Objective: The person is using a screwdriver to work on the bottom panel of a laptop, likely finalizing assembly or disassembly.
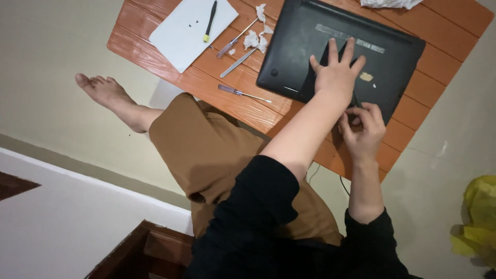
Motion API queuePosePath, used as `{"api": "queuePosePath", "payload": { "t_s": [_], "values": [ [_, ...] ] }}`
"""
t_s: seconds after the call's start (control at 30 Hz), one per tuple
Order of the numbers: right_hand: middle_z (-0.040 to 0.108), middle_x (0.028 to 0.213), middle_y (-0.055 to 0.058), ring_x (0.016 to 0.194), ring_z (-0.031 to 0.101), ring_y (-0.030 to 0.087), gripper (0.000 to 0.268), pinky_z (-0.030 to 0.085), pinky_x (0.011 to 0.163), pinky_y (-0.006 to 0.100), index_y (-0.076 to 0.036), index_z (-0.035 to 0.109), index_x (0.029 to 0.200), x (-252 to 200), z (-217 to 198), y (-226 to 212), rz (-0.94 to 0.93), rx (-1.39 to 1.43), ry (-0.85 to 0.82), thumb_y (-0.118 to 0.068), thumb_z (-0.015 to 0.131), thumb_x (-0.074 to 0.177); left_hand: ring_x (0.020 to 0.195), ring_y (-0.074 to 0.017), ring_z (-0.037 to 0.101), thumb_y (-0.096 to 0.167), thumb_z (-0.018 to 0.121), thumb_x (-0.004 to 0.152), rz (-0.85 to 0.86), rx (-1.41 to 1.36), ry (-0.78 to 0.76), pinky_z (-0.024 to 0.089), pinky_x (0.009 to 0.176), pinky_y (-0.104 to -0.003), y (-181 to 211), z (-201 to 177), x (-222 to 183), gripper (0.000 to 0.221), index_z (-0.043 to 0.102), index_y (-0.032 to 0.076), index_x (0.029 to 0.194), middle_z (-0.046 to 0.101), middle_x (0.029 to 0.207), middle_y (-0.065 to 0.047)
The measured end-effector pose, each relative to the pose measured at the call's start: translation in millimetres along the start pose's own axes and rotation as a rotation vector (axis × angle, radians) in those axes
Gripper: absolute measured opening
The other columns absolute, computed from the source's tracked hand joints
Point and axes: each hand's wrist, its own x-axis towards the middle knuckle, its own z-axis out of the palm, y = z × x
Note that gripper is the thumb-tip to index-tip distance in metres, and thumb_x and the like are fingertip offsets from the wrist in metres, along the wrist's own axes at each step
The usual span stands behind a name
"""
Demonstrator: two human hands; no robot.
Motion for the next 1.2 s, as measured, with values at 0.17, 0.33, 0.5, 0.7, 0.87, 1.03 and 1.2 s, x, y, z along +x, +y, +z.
{"api": "queuePosePath", "payload": {
  "t_s": [0.17,0.33,0.5,0.7,0.87,1.03,1.2],
  "values": [
    [0.062,0.108,0.019,0.069,0.052,0.018,0.017,0.045,0.061,0.029,0.011,0.074,0.099,0,-1,0,0.036,-0.006,-0.013,0.008,0.084,0.086,0.153,-0.0472,0.006,0.018,0.073,0.079,0.009,-0.005,-0.010,0.033,0.112,-0.078,-1,-7,-3,0.088,0.034,0.034,0.156,0.004,0.167,-0.011],
    [0.063,0.107,0.019,0.071,0.054,0.019,0.017,0.048,0.062,0.029,0.010,0.076,0.099,-1,-2,3,0.005,-0.013,-0.001,0.007,0.085,0.085,0.153,-0.0465,0.005,0.019,0.072,0.083,0.003,-0.011,-0.029,0.030,0.113,-0.079,0,-9,-4,0.085,0.033,0.034,0.156,0.003,0.168,-0.010],
    [0.063,0.105,0.017,0.068,0.052,0.016,0.014,0.045,0.059,0.027,0.009,0.076,0.097,-1,-6,-5,0.010,-0.024,-0.031,0.005,0.086,0.088,0.154,-0.0460,0.007,0.020,0.072,0.083,-0.010,-0.007,-0.005,0.031,0.112,-0.079,1,-3,0,0.084,0.035,0.036,0.156,0.004,0.168,-0.008],
    [0.063,0.106,0.018,0.070,0.053,0.018,0.013,0.047,0.062,0.028,0.009,0.076,0.101,1,-6,-5,0.005,-0.034,-0.023,0.008,0.083,0.089,0.154,-0.0449,0.008,0.021,0.070,0.086,-0.011,-0.018,-0.002,0.031,0.112,-0.079,0,-5,-2,0.078,0.036,0.038,0.154,0.005,0.167,-0.007],
    [0.063,0.108,0.019,0.068,0.051,0.017,0.014,0.044,0.059,0.027,0.010,0.076,0.102,3,-6,-7,0.013,-0.031,-0.012,0.008,0.083,0.090,0.153,-0.0474,0.008,0.018,0.071,0.083,0.009,-0.003,-0.011,0.033,0.111,-0.079,-2,-8,-2,0.083,0.035,0.034,0.155,0.005,0.167,-0.010],
    [0.063,0.109,0.020,0.068,0.052,0.018,0.015,0.046,0.059,0.028,0.010,0.076,0.101,2,-5,-3,0.020,-0.034,-0.004,0.007,0.083,0.089,0.153,-0.0475,0.007,0.020,0.074,0.082,0.016,-0.027,0.002,0.031,0.110,-0.080,-2,-5,-2,0.084,0.036,0.034,0.155,0.005,0.168,-0.009],
    [0.063,0.109,0.017,0.067,0.054,0.017,0.014,0.047,0.058,0.027,0.005,0.079,0.103,1,-7,-3,0.018,-0.053,0.000,0.008,0.083,0.089,0.153,-0.0476,0.006,0.020,0.069,0.087,0.019,-0.049,-0.010,0.029,0.110,-0.082,-3,-2,1,0.078,0.036,0.034,0.156,0.005,0.168,-0.009]
  ]
}}
